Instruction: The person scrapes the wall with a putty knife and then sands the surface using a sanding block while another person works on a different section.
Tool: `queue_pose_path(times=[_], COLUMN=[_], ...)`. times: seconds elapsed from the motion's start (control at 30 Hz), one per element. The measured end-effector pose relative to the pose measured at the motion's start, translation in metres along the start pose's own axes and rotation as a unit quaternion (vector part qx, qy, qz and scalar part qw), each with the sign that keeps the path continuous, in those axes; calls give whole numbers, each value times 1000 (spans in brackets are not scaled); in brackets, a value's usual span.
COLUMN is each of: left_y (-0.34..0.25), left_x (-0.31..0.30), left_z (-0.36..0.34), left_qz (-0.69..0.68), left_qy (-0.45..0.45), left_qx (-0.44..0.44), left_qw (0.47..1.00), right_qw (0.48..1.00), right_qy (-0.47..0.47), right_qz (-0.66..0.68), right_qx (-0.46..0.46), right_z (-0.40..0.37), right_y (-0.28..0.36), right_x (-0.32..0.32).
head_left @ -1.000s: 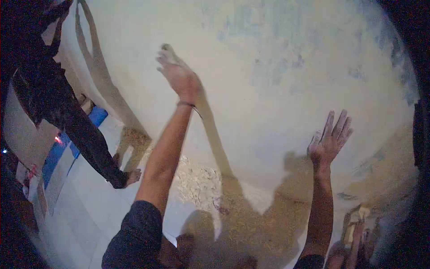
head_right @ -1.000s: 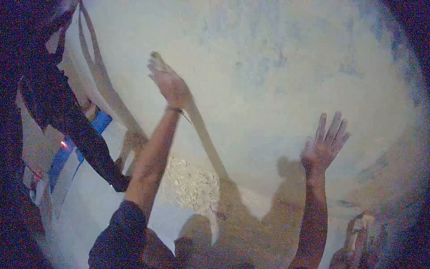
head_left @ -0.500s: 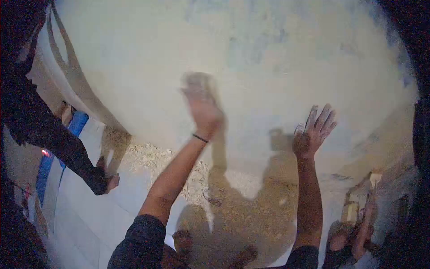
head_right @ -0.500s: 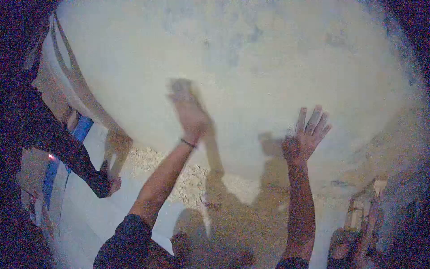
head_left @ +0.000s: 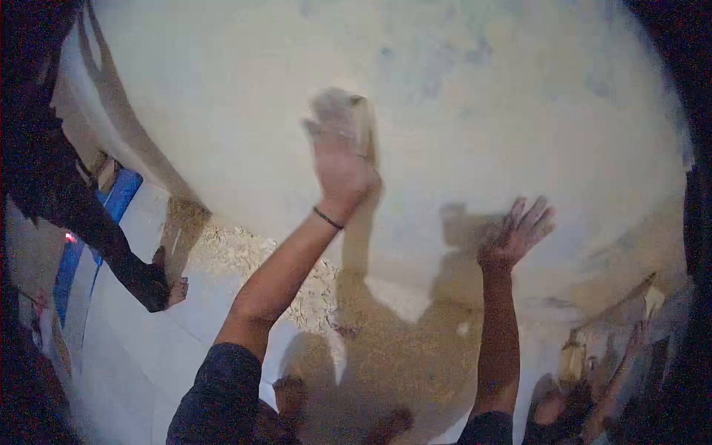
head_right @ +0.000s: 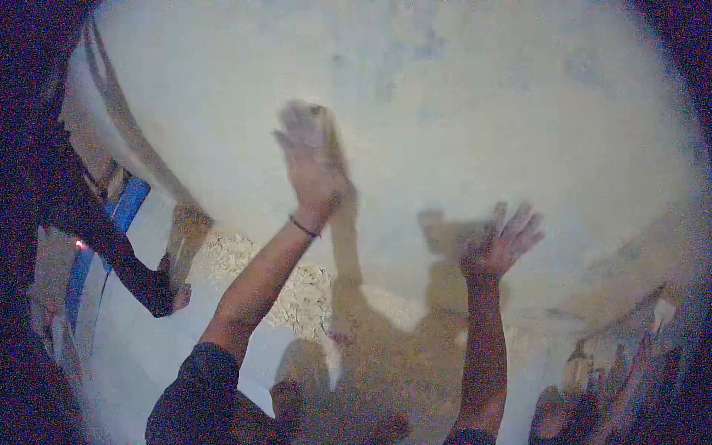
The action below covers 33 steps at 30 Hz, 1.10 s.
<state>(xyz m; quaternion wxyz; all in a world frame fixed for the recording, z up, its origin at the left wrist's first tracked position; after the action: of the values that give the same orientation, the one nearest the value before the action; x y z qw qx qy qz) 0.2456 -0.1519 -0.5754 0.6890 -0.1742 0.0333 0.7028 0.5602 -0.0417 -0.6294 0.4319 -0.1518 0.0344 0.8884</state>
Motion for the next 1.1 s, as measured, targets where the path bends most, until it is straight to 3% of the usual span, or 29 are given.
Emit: queue_pose_path(times=[0.03,0.2,0.27,0.37,0.4,0.43,0.47,0.53,0.63,0.7,0.8,0.83,0.9,0.93,1.0,1.07,1.1], left_y=[-11,4,20,9,1,-20,-39,-59,-2,29,31,12,-33,-47,-18,-4,-3], left_x=[8,-16,-45,-52,-38,-25,-18,-48,-77,-119,-111,-105,-74,-94,-89,-118,-119], left_z=[-3,55,103,139,137,127,114,136,218,269,283,272,231,226,245,291,309], left_qz=[30,60,111,27,-25,14,-59,-37,73,-76,-49,50,16,-4,-7,88,85], left_qy=[4,8,-151,-198,-143,-67,-22,47,-115,-222,-250,-180,29,45,-38,-169,-173], left_qx=[81,102,-1,50,103,152,189,274,144,-63,-42,32,120,178,168,76,71], left_qw=[996,993,982,979,984,986,980,960,980,970,966,982,992,983,985,979,979], right_qw=[1000,1000,1000,999,999,999,999,998,998,997,996,995,995,995,996,996,996], right_qy=[-7,6,-4,-25,-31,-41,-38,-56,-36,-56,-62,-62,-65,-64,-63,-66,-69], right_qz=[7,-30,-30,-19,-12,-8,-4,-6,28,40,64,74,69,64,39,14,4], right_qx=[-2,3,2,-9,-14,-20,-19,-33,-35,-40,-33,-29,-34,-45,-50,-49,-55], right_z=[1,8,7,22,35,46,64,121,202,257,323,345,372,383,395,396,393], right_y=[0,0,-1,7,12,17,23,32,44,39,54,60,66,73,80,79,77], right_x=[2,-3,-6,-10,-13,-15,-20,-30,-58,-70,-96,-101,-108,-110,-108,-105,-101])
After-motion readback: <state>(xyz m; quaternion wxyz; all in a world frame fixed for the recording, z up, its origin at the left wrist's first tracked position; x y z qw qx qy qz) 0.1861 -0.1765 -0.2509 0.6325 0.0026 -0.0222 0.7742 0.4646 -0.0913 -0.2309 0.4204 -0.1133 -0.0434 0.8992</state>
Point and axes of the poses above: each hand's wrist, its own z-axis towards the middle knuckle, its own x-axis out of the palm, y = z × x, the point moved 3 cm from there along z, towards the middle knuckle, and after that the axes turned 1 degree about x, right-handed, at the moved point
